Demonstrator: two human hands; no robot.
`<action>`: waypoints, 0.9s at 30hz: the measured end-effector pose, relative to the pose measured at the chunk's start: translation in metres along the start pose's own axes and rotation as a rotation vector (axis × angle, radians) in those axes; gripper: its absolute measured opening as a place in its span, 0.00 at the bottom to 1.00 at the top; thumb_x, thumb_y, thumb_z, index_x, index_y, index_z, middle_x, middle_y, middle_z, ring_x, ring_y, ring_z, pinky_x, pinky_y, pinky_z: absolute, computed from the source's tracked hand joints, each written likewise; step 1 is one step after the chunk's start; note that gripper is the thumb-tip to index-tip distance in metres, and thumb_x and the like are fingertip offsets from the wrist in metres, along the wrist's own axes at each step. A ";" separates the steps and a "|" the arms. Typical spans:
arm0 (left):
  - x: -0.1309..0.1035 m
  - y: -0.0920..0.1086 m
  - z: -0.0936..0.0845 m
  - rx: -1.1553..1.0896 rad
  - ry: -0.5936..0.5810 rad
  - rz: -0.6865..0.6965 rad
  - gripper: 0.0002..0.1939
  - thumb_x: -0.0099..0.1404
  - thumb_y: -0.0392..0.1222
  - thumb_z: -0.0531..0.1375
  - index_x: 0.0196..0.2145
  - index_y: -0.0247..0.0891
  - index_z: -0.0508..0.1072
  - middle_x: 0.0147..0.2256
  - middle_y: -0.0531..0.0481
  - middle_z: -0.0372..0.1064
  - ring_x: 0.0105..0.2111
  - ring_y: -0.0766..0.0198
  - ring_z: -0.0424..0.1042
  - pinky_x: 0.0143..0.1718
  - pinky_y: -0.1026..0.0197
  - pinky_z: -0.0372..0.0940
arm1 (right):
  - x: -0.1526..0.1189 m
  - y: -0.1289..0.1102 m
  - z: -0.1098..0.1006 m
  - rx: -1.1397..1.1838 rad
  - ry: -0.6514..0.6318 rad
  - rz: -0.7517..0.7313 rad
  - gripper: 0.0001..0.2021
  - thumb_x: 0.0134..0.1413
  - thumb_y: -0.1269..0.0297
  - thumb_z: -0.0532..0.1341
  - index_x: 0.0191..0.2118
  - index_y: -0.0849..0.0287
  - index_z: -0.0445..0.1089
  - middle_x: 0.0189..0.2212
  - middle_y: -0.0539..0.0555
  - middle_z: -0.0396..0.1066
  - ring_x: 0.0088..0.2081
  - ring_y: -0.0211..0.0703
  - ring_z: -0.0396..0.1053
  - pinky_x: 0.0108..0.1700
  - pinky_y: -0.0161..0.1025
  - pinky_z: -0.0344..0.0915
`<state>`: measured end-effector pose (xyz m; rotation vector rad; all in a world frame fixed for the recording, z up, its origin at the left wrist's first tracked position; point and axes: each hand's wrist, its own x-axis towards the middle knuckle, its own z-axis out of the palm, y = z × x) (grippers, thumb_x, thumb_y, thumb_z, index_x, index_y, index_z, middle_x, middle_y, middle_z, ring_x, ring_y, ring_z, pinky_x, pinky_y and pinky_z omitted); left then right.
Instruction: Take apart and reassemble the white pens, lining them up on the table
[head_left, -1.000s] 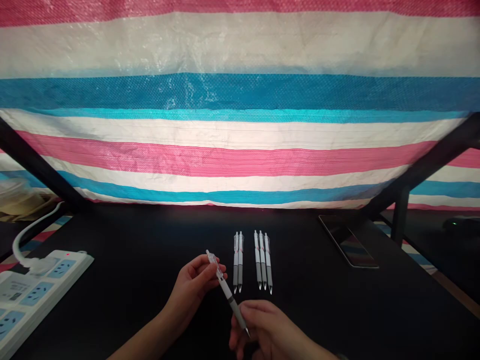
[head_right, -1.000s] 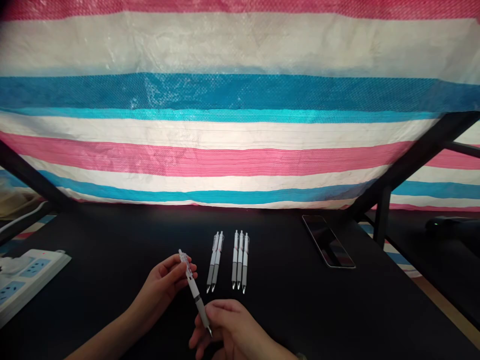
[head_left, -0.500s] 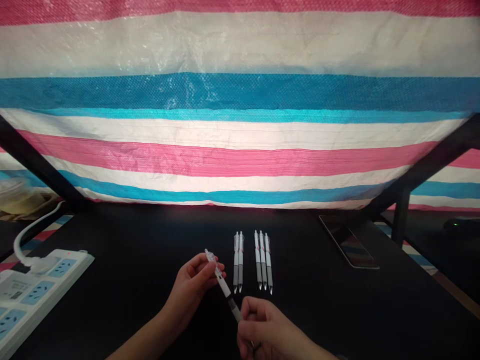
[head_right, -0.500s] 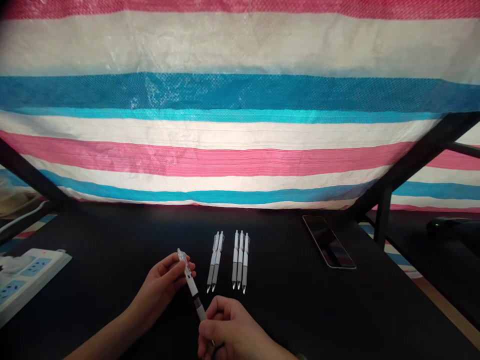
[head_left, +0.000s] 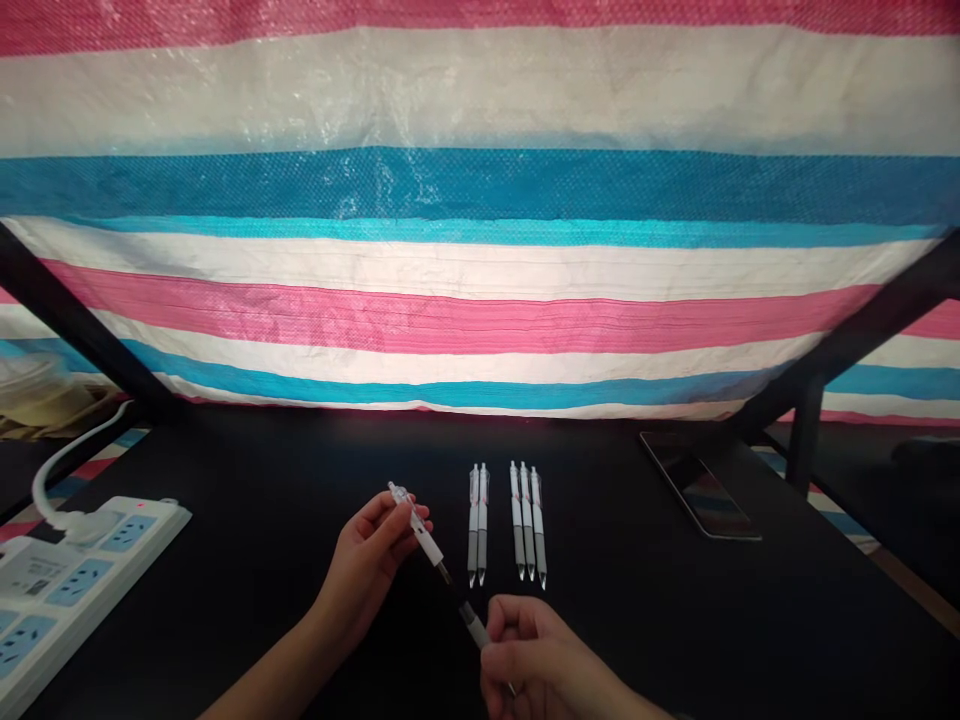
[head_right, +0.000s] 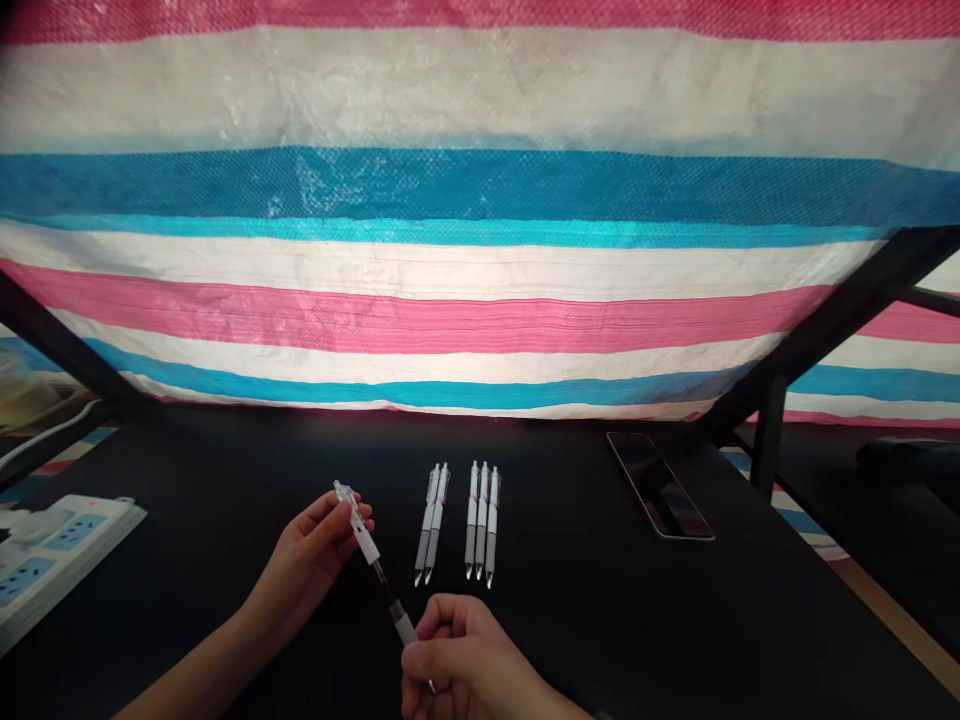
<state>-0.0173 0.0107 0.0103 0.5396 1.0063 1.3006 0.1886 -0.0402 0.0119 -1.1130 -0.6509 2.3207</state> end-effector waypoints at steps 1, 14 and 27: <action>0.000 0.000 0.000 -0.005 0.010 0.005 0.11 0.55 0.43 0.71 0.34 0.34 0.77 0.32 0.47 0.76 0.32 0.65 0.75 0.34 0.67 0.71 | 0.000 0.000 0.000 0.000 -0.001 -0.006 0.15 0.38 0.67 0.67 0.31 0.58 0.59 0.15 0.48 0.69 0.16 0.31 0.63 0.20 0.28 0.53; 0.000 0.000 -0.002 -0.018 0.039 0.018 0.11 0.56 0.43 0.70 0.34 0.34 0.78 0.32 0.48 0.76 0.32 0.65 0.75 0.34 0.67 0.71 | 0.001 0.001 -0.002 0.014 -0.016 -0.034 0.14 0.39 0.69 0.66 0.30 0.58 0.59 0.15 0.47 0.68 0.18 0.32 0.64 0.20 0.27 0.55; -0.002 -0.001 0.001 -0.023 0.032 0.001 0.13 0.53 0.43 0.72 0.33 0.34 0.78 0.31 0.48 0.76 0.32 0.65 0.75 0.34 0.66 0.71 | 0.002 0.001 -0.001 -0.035 -0.004 -0.032 0.13 0.38 0.69 0.64 0.30 0.57 0.59 0.15 0.48 0.69 0.16 0.32 0.63 0.18 0.27 0.53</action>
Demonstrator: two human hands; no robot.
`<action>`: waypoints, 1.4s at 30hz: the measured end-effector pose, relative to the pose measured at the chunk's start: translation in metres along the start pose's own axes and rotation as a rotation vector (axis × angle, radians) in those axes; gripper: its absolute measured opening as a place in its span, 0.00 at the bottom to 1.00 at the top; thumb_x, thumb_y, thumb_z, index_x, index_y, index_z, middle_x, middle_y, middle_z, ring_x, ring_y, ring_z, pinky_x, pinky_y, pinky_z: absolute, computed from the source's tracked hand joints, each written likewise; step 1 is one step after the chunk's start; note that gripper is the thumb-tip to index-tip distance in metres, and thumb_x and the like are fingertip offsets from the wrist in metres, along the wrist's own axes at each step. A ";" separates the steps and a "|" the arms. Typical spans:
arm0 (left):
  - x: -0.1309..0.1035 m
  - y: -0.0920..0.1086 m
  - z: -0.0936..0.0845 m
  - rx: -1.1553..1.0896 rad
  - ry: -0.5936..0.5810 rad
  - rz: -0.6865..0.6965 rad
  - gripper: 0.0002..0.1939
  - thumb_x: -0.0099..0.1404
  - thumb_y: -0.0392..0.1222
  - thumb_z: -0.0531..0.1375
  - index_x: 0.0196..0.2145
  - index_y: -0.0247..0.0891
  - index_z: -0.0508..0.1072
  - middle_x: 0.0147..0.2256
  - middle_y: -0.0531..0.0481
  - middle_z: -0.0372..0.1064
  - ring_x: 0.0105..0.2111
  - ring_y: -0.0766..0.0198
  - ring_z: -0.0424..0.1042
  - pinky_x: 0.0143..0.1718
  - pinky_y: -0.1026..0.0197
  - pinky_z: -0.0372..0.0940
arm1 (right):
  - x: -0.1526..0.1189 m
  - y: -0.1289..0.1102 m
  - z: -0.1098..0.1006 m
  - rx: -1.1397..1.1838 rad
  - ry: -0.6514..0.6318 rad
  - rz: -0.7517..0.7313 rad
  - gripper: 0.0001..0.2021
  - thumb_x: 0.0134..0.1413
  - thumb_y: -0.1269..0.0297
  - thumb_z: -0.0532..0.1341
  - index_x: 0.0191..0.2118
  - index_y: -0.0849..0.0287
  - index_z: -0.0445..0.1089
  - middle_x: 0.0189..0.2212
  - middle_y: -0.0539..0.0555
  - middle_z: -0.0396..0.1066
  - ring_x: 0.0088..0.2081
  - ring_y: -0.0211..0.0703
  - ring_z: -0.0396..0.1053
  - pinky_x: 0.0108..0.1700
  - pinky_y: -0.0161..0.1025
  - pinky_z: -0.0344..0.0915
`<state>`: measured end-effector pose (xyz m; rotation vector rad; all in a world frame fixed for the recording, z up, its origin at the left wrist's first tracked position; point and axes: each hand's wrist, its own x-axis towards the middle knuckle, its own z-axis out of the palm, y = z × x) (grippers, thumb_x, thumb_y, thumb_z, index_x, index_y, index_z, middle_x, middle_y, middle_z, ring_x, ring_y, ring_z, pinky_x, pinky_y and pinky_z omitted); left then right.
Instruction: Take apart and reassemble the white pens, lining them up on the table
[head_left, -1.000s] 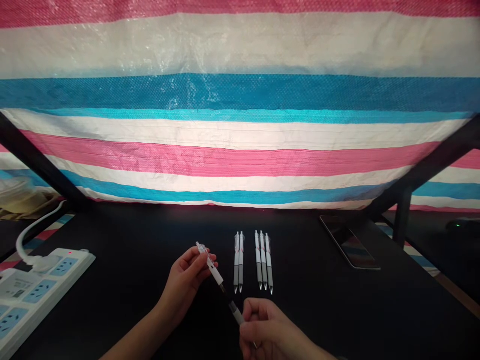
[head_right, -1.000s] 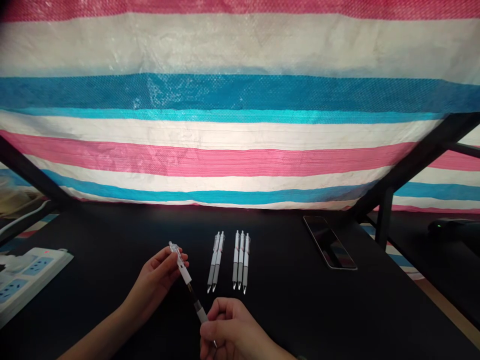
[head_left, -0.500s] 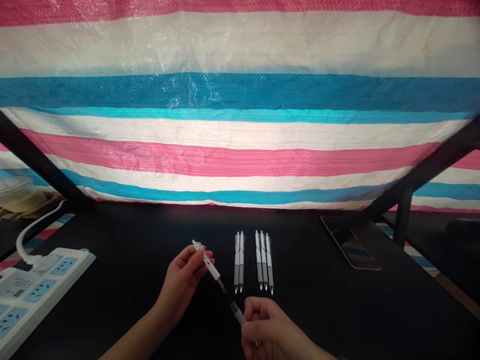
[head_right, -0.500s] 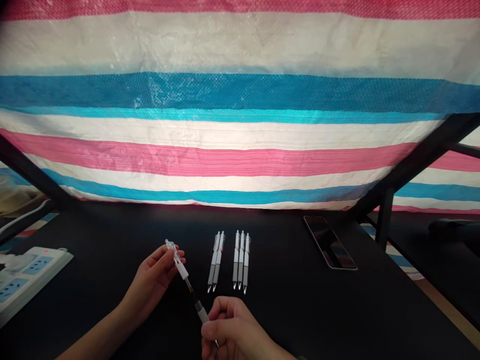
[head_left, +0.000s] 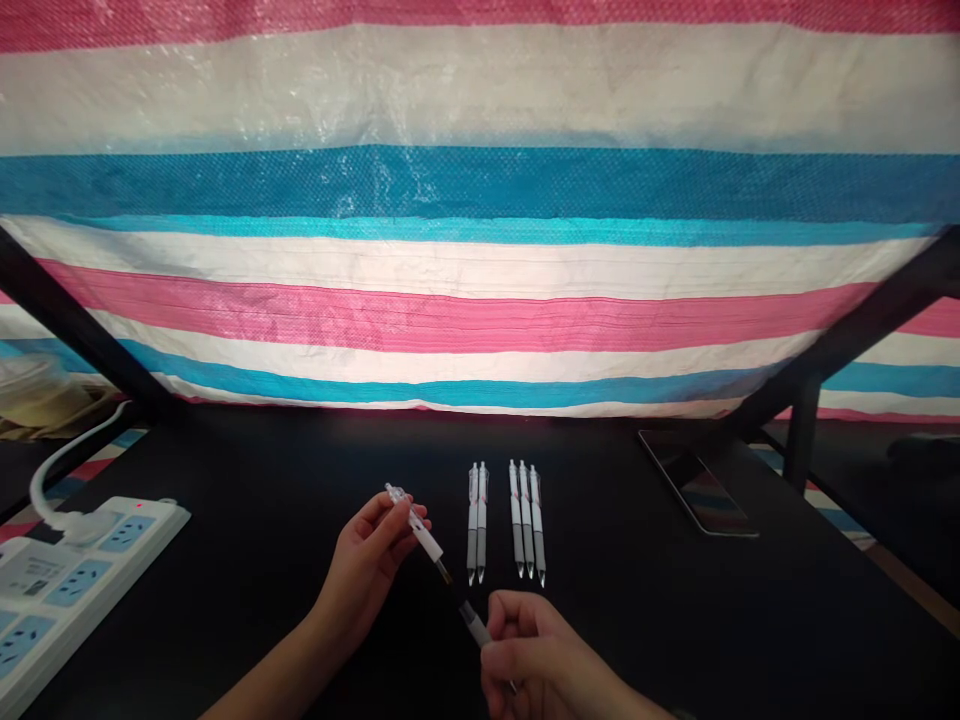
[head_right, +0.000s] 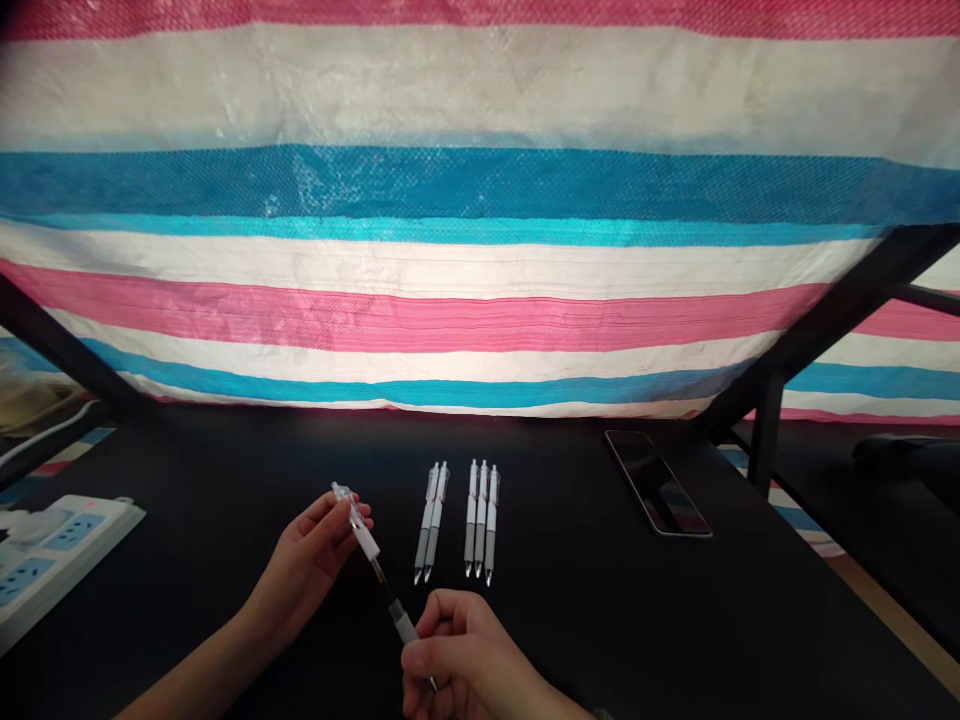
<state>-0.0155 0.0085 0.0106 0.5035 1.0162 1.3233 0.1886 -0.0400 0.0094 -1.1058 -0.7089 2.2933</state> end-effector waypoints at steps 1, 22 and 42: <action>0.000 0.000 0.000 -0.005 0.007 0.000 0.13 0.53 0.43 0.72 0.33 0.34 0.78 0.31 0.48 0.76 0.32 0.65 0.75 0.34 0.66 0.71 | -0.001 0.000 0.001 0.000 0.006 -0.008 0.13 0.38 0.68 0.64 0.30 0.57 0.59 0.15 0.48 0.69 0.16 0.32 0.63 0.18 0.27 0.53; -0.013 -0.011 0.006 0.160 -0.249 -0.073 0.10 0.57 0.44 0.69 0.30 0.36 0.75 0.30 0.49 0.72 0.31 0.63 0.73 0.33 0.64 0.69 | 0.005 0.005 -0.001 -0.022 0.014 -0.052 0.17 0.39 0.63 0.69 0.29 0.57 0.58 0.15 0.48 0.70 0.13 0.31 0.63 0.16 0.26 0.51; -0.012 -0.011 0.002 0.149 -0.391 -0.053 0.04 0.65 0.41 0.62 0.35 0.38 0.73 0.33 0.49 0.70 0.35 0.61 0.73 0.36 0.60 0.70 | 0.008 0.006 -0.004 -0.056 -0.032 -0.031 0.22 0.45 0.49 0.68 0.34 0.60 0.60 0.21 0.51 0.74 0.16 0.33 0.67 0.17 0.28 0.53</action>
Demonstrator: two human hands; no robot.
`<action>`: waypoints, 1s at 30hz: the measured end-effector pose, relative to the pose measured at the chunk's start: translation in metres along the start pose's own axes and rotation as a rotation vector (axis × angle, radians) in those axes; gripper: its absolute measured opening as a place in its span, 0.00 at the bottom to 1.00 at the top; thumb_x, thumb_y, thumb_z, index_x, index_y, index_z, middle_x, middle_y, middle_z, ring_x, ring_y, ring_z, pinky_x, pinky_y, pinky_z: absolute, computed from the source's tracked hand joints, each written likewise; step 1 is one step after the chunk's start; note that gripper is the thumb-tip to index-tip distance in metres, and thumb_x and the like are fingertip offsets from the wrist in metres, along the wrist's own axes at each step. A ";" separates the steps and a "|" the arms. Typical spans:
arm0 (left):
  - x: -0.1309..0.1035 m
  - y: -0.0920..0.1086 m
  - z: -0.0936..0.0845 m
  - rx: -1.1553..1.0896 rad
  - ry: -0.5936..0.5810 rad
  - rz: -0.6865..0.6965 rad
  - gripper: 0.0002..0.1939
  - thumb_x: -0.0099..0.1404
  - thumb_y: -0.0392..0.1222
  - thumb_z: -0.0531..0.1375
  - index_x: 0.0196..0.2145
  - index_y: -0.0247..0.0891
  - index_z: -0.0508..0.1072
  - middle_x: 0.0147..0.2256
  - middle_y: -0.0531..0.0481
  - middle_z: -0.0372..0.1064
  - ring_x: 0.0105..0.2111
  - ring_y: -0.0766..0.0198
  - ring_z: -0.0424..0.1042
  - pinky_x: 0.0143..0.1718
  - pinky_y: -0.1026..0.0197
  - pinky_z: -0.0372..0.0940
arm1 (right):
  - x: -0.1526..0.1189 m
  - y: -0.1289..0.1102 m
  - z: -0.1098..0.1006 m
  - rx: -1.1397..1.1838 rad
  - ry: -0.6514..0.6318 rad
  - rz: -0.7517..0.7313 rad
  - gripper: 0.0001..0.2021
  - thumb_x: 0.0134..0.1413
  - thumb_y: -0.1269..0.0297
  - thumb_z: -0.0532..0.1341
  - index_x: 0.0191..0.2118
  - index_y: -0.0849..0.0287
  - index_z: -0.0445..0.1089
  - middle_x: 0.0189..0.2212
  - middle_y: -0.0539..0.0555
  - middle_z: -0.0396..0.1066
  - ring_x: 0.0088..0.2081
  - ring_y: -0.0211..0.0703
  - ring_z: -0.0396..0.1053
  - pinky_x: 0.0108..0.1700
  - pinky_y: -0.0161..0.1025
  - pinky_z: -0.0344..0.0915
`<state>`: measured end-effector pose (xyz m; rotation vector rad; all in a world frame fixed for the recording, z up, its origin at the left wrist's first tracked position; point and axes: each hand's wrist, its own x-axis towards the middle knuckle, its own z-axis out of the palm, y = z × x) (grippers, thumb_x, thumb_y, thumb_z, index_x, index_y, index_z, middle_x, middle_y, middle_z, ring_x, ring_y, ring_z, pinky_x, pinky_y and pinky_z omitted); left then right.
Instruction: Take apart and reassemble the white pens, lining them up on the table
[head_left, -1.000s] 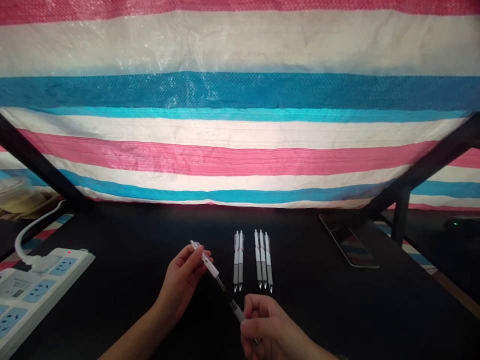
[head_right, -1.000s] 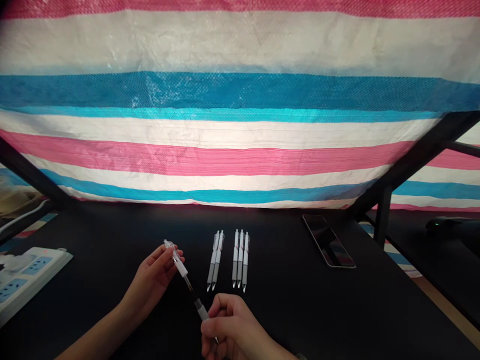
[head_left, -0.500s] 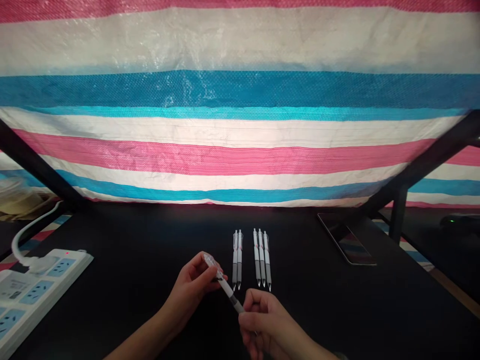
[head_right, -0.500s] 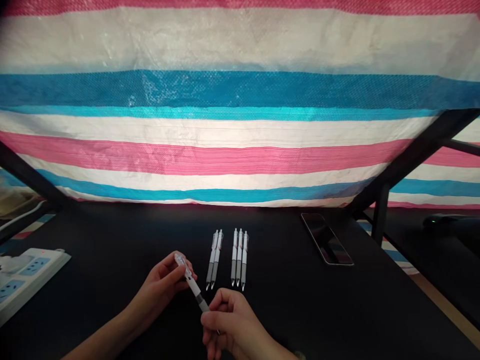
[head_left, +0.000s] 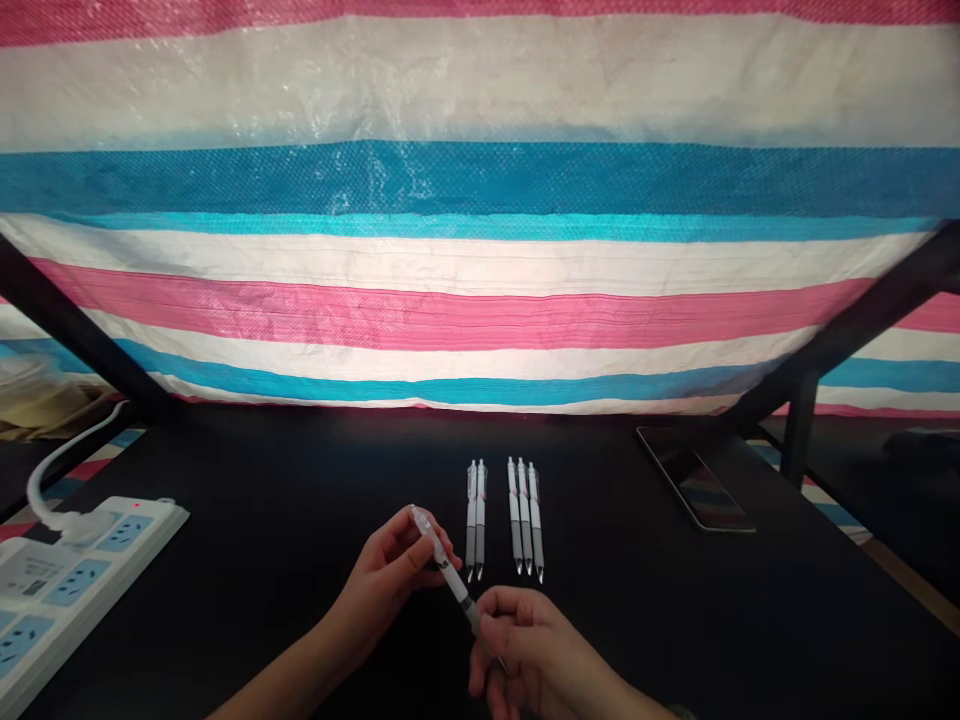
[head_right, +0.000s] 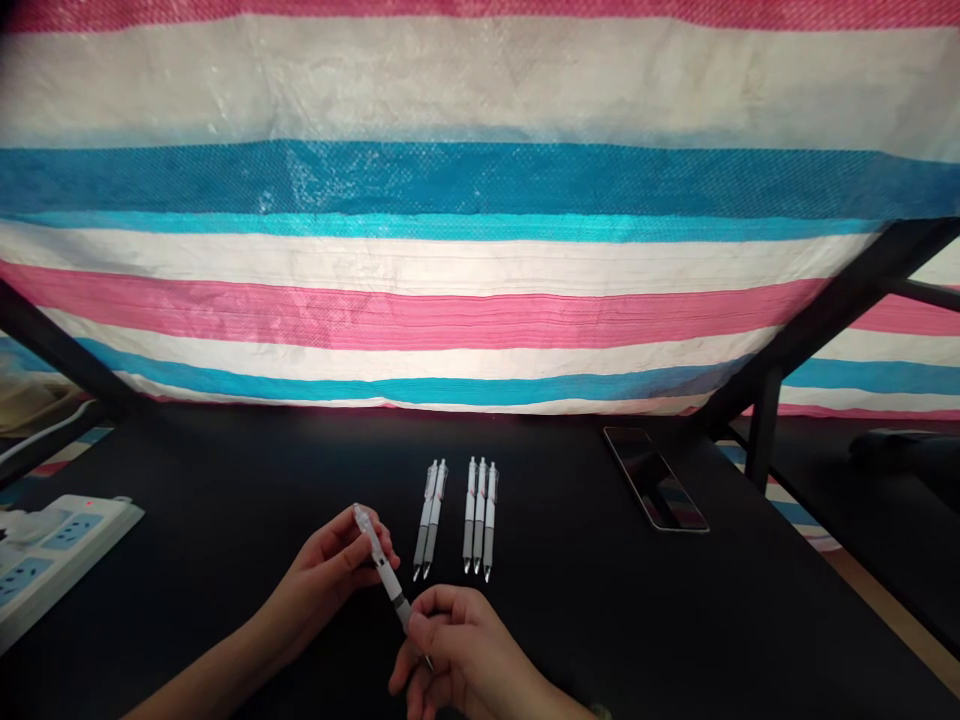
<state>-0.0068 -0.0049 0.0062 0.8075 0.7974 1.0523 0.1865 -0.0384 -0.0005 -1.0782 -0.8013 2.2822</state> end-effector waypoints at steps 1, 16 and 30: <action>0.000 0.000 0.000 -0.005 -0.008 -0.003 0.04 0.65 0.40 0.62 0.35 0.38 0.73 0.33 0.49 0.70 0.35 0.60 0.73 0.36 0.60 0.69 | 0.000 0.001 0.000 0.005 -0.016 0.013 0.22 0.45 0.48 0.67 0.34 0.60 0.61 0.21 0.51 0.73 0.16 0.33 0.67 0.18 0.28 0.53; 0.001 -0.002 -0.002 -0.042 0.007 0.000 0.04 0.64 0.40 0.63 0.35 0.37 0.72 0.32 0.49 0.71 0.34 0.61 0.74 0.36 0.60 0.69 | 0.008 0.011 -0.006 -0.043 -0.029 0.031 0.23 0.48 0.42 0.62 0.33 0.59 0.61 0.17 0.50 0.72 0.13 0.29 0.61 0.15 0.26 0.44; 0.002 -0.004 -0.003 -0.064 0.052 0.004 0.04 0.64 0.40 0.64 0.35 0.38 0.73 0.33 0.50 0.71 0.35 0.61 0.74 0.37 0.61 0.69 | 0.004 0.004 -0.001 -0.066 0.031 0.042 0.27 0.51 0.38 0.57 0.36 0.62 0.64 0.19 0.52 0.72 0.15 0.30 0.63 0.15 0.26 0.46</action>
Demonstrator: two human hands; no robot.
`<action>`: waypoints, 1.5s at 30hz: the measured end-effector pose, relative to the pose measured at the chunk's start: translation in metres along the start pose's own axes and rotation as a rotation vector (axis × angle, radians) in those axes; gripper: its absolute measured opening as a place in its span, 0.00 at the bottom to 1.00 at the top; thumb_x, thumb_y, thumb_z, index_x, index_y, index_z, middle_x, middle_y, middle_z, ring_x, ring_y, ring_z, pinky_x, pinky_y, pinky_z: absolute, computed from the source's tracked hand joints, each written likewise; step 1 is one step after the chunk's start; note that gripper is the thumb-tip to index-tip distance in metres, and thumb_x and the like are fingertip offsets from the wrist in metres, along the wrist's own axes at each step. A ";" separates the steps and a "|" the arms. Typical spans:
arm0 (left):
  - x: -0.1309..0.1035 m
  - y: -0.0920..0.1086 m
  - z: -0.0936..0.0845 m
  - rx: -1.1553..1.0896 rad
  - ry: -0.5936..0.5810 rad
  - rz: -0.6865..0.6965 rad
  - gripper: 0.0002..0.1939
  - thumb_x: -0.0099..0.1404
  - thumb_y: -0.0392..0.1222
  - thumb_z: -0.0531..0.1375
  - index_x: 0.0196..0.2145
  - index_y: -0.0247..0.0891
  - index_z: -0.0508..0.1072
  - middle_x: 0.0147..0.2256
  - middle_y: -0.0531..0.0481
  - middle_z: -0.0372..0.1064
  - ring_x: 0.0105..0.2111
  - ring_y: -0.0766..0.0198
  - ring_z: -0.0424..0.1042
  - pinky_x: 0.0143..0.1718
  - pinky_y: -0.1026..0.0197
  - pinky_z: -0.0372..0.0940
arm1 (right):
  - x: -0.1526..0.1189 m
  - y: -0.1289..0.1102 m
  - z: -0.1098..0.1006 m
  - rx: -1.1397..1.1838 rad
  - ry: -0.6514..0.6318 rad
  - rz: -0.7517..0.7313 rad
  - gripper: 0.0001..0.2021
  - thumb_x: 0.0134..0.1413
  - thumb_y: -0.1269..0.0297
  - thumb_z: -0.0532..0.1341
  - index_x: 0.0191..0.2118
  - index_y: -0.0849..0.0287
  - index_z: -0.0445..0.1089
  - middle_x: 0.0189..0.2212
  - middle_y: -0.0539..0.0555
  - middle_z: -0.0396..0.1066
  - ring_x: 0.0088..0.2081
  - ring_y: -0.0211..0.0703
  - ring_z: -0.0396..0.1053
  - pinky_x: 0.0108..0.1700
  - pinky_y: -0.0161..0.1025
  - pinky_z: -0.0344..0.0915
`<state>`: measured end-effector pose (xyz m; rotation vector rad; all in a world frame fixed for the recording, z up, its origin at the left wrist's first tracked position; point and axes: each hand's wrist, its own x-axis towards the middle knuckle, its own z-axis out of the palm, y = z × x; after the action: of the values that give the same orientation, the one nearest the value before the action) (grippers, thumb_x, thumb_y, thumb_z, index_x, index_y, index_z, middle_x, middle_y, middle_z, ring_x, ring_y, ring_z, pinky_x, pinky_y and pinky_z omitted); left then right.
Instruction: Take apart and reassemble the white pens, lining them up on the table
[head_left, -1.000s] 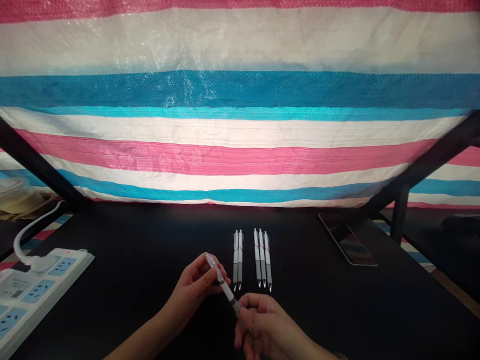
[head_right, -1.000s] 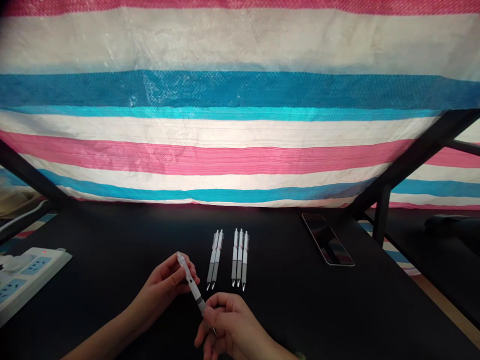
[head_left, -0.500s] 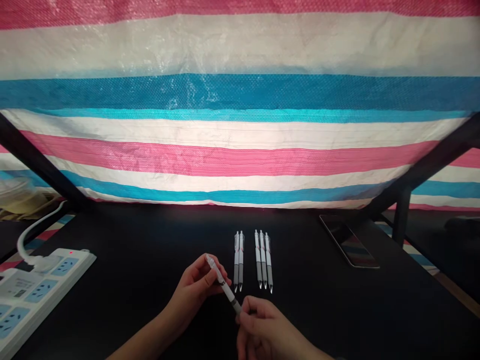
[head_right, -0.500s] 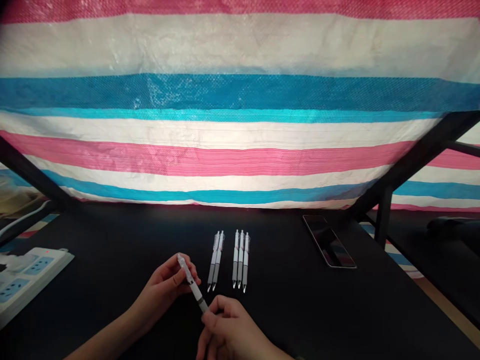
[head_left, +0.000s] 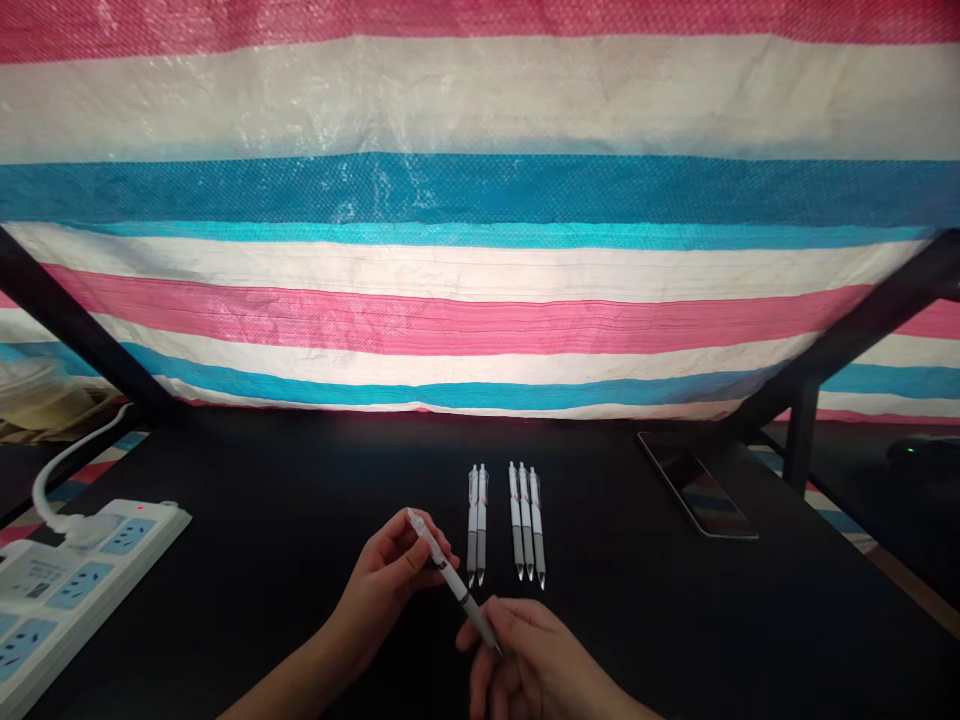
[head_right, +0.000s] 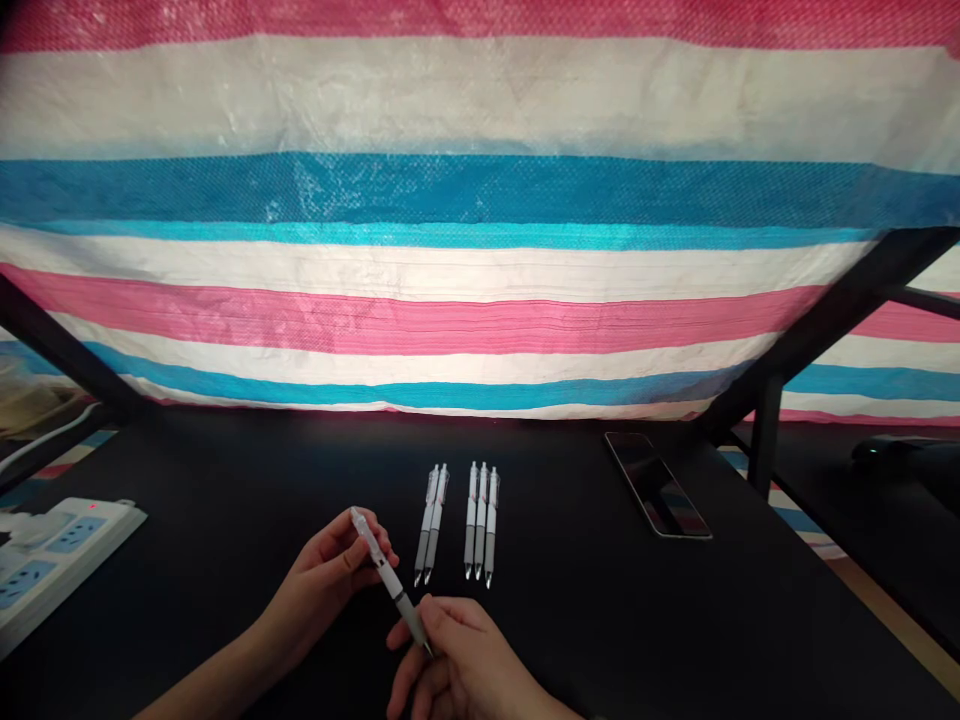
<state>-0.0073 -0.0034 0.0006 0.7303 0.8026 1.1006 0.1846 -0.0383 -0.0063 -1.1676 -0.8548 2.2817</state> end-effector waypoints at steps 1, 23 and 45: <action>0.000 0.000 0.000 0.002 0.005 0.002 0.04 0.64 0.40 0.63 0.35 0.38 0.73 0.33 0.50 0.71 0.35 0.62 0.74 0.37 0.61 0.69 | 0.000 0.000 0.000 -0.019 0.021 -0.003 0.25 0.49 0.40 0.60 0.37 0.61 0.63 0.20 0.51 0.73 0.14 0.30 0.64 0.15 0.26 0.46; -0.001 0.001 -0.001 0.006 0.054 0.015 0.07 0.63 0.42 0.65 0.36 0.37 0.73 0.34 0.48 0.71 0.35 0.61 0.73 0.37 0.60 0.69 | -0.002 0.000 0.001 -0.092 0.046 -0.070 0.23 0.48 0.42 0.64 0.31 0.59 0.60 0.19 0.46 0.68 0.15 0.31 0.65 0.15 0.25 0.50; -0.002 0.002 0.004 0.107 0.099 0.065 0.09 0.63 0.43 0.64 0.40 0.38 0.73 0.34 0.48 0.73 0.36 0.60 0.74 0.38 0.60 0.69 | -0.002 -0.003 0.000 0.009 -0.044 -0.130 0.28 0.52 0.40 0.59 0.39 0.66 0.70 0.25 0.56 0.72 0.23 0.41 0.72 0.20 0.31 0.61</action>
<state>-0.0055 -0.0054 0.0042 0.8014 0.9331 1.1655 0.1866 -0.0374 -0.0028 -1.0302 -0.9088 2.2105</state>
